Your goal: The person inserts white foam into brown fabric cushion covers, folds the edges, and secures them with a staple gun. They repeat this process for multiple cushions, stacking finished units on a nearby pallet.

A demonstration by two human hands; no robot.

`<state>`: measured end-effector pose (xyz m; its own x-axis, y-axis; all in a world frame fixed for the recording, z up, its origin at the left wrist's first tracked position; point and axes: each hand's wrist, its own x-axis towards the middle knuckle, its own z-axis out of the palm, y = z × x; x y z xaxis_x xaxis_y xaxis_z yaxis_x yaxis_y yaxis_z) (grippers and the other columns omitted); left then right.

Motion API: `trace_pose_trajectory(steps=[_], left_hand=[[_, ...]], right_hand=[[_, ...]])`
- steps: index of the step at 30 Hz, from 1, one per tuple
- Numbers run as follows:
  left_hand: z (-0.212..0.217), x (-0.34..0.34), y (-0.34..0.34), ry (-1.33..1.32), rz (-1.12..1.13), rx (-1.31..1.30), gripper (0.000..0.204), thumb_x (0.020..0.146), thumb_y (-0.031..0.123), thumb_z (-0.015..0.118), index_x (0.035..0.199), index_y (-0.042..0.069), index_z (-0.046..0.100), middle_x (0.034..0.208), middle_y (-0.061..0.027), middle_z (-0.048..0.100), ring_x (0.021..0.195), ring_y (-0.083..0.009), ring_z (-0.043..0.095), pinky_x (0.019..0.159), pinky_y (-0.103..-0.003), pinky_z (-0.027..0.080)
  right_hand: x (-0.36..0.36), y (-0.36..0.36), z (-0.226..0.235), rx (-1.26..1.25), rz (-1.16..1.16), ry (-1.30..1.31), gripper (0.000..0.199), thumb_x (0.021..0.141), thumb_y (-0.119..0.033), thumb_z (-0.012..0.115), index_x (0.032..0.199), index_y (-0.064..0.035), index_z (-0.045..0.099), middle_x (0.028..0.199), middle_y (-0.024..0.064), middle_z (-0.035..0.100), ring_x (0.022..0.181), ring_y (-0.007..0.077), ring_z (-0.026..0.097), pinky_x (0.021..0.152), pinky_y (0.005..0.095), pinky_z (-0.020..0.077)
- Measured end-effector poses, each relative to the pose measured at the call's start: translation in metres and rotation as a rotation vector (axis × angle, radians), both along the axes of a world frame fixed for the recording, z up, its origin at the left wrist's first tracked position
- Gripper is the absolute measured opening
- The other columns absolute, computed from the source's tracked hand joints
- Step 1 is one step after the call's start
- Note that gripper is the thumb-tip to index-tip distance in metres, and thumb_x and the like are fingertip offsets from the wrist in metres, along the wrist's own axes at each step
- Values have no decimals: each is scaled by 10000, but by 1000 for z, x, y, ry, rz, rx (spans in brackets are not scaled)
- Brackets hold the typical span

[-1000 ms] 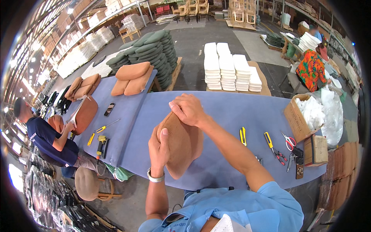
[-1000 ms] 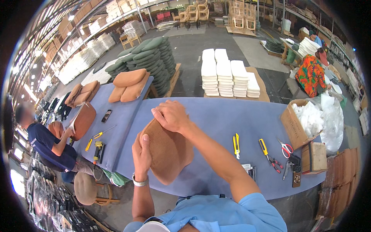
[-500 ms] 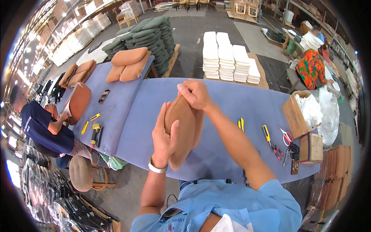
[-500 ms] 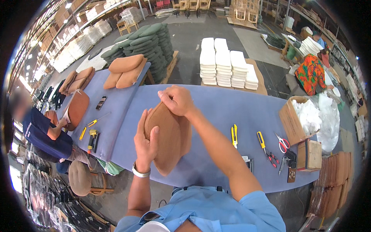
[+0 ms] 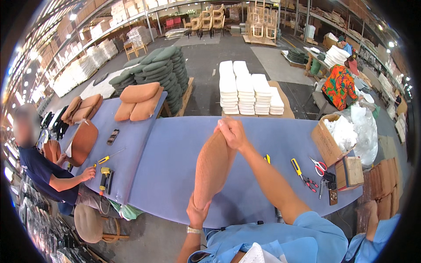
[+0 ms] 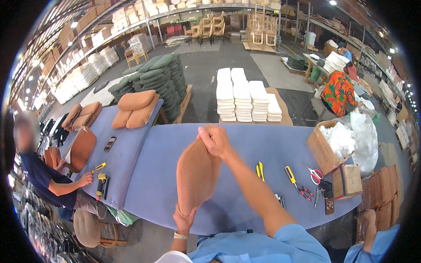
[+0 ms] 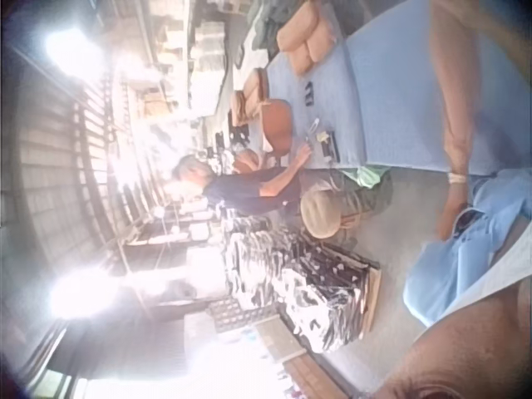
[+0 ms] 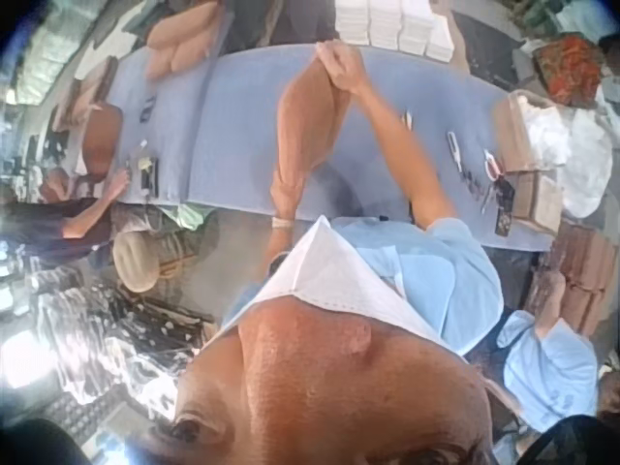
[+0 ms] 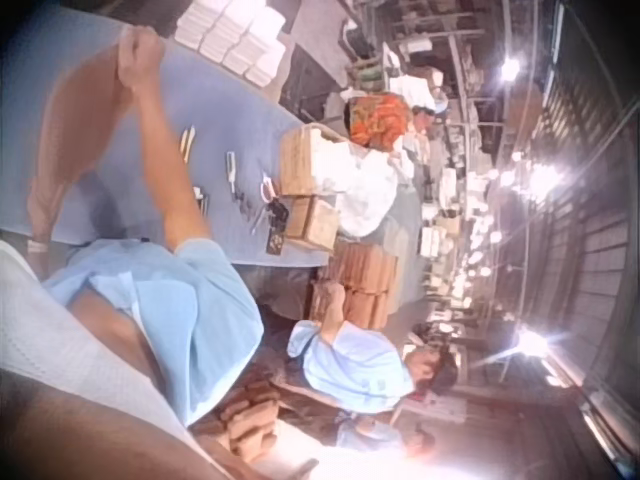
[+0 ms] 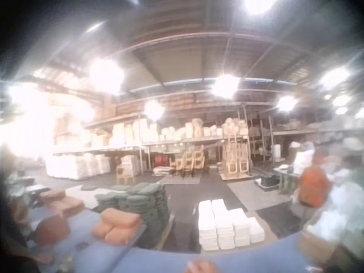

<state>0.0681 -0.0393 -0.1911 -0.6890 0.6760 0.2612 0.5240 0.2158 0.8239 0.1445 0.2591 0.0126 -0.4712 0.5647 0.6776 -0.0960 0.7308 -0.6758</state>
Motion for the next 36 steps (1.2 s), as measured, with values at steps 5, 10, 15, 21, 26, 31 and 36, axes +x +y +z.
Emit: trace_pose_trajectory(steps=[5,10,15,21,26,31,36], left_hand=[[-60,-5,-26,-69,16,-27,668,725,345,934,1203,3,617,1077,-249,738,1011,-415,729,832,-476,570],[-117,-32,-43,-134,-34,-117,532,727,307,931,1084,-15,706,985,-218,768,953,-397,747,797,-456,573],[-112,-60,-53,-119,-160,-209,410,808,237,823,1146,25,729,1068,-250,741,1058,-441,701,843,-447,570],[67,-102,-100,-199,-154,-99,523,657,64,939,1130,-47,744,1027,-98,787,950,-145,677,848,-369,573],[213,-93,-95,-187,-16,236,632,648,266,966,1123,-68,716,972,-89,756,889,-161,667,826,-341,546],[303,-60,-28,310,-7,172,625,767,388,899,1176,-49,722,1002,-161,765,904,-252,729,819,-351,563],[279,-27,48,728,-50,-43,503,860,340,813,1230,15,708,1007,-137,746,925,-319,723,810,-408,579]], right_hand=[[15,-14,-1,97,-12,54,384,1004,-193,518,704,-36,697,667,119,627,638,301,544,641,420,447],[35,-38,0,120,-18,44,370,993,-180,505,719,-23,700,674,118,638,644,287,554,665,404,447],[67,-41,-13,19,-71,112,405,1008,-224,504,742,-3,714,695,120,667,668,246,592,714,393,471],[146,-19,-100,-865,-357,431,609,1062,-515,472,914,6,750,871,95,731,837,214,680,839,373,530],[107,-69,-170,-1159,-385,798,649,1102,-544,379,1214,26,668,1156,119,715,1048,237,678,881,401,554],[108,-78,-234,-1236,-205,1,599,1103,-513,396,1304,0,633,1237,153,695,1087,257,676,937,388,545],[92,-84,-170,-612,-289,-191,412,1069,-322,526,1344,-33,629,1288,172,681,1204,315,642,1024,395,496]])
